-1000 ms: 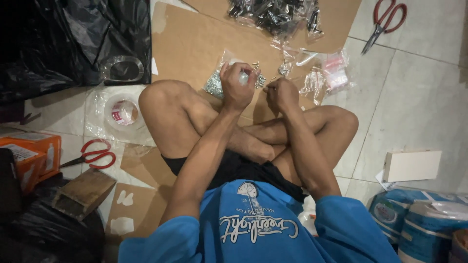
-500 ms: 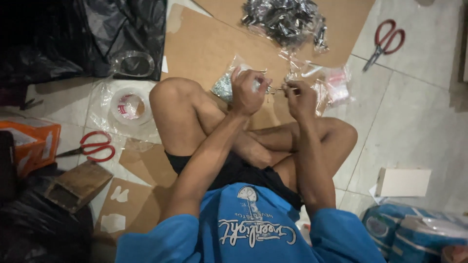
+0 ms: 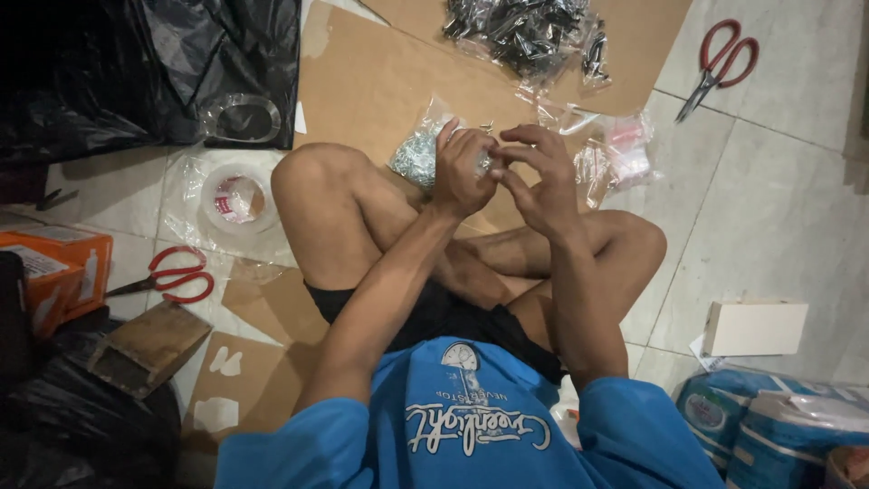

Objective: The person is sitting on the floor, picking up small metal hardware components from a pile and placing them into small plastic bags.

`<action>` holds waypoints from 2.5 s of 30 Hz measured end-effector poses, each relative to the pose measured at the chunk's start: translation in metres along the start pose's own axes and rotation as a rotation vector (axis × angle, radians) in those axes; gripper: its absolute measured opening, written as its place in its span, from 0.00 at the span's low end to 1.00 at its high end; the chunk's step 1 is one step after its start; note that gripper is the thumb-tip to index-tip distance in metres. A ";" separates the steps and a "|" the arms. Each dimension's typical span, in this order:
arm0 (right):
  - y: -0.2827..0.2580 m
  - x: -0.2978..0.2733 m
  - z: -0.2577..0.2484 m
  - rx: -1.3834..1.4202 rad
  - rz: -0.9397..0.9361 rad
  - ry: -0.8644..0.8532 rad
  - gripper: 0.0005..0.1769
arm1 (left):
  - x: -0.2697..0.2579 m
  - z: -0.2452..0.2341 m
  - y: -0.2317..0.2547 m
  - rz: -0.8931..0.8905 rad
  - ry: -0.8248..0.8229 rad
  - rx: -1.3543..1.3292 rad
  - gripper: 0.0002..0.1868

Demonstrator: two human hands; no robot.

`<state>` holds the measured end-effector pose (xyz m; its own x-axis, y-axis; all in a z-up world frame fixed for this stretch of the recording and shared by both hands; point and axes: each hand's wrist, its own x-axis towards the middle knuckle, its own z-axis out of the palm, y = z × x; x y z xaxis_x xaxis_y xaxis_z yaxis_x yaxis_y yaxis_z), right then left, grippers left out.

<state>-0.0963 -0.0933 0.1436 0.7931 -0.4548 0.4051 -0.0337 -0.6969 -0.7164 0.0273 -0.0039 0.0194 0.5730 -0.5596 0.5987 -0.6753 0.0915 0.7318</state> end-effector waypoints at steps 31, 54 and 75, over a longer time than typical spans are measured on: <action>0.199 -0.078 0.052 -0.674 0.397 -0.515 0.09 | 0.008 -0.009 0.002 -0.168 0.037 -0.024 0.16; 0.005 -0.013 -0.011 -0.034 0.054 -0.062 0.10 | 0.001 0.001 0.000 0.022 -0.021 0.064 0.14; 0.154 -0.060 0.056 -0.403 0.489 -0.215 0.07 | 0.008 -0.006 -0.002 -0.299 0.013 -0.072 0.14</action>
<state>-0.1151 -0.1424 -0.0234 0.7313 -0.6790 -0.0645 -0.6111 -0.6103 -0.5040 0.0363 -0.0038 0.0244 0.7477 -0.5599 0.3570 -0.4415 -0.0177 0.8971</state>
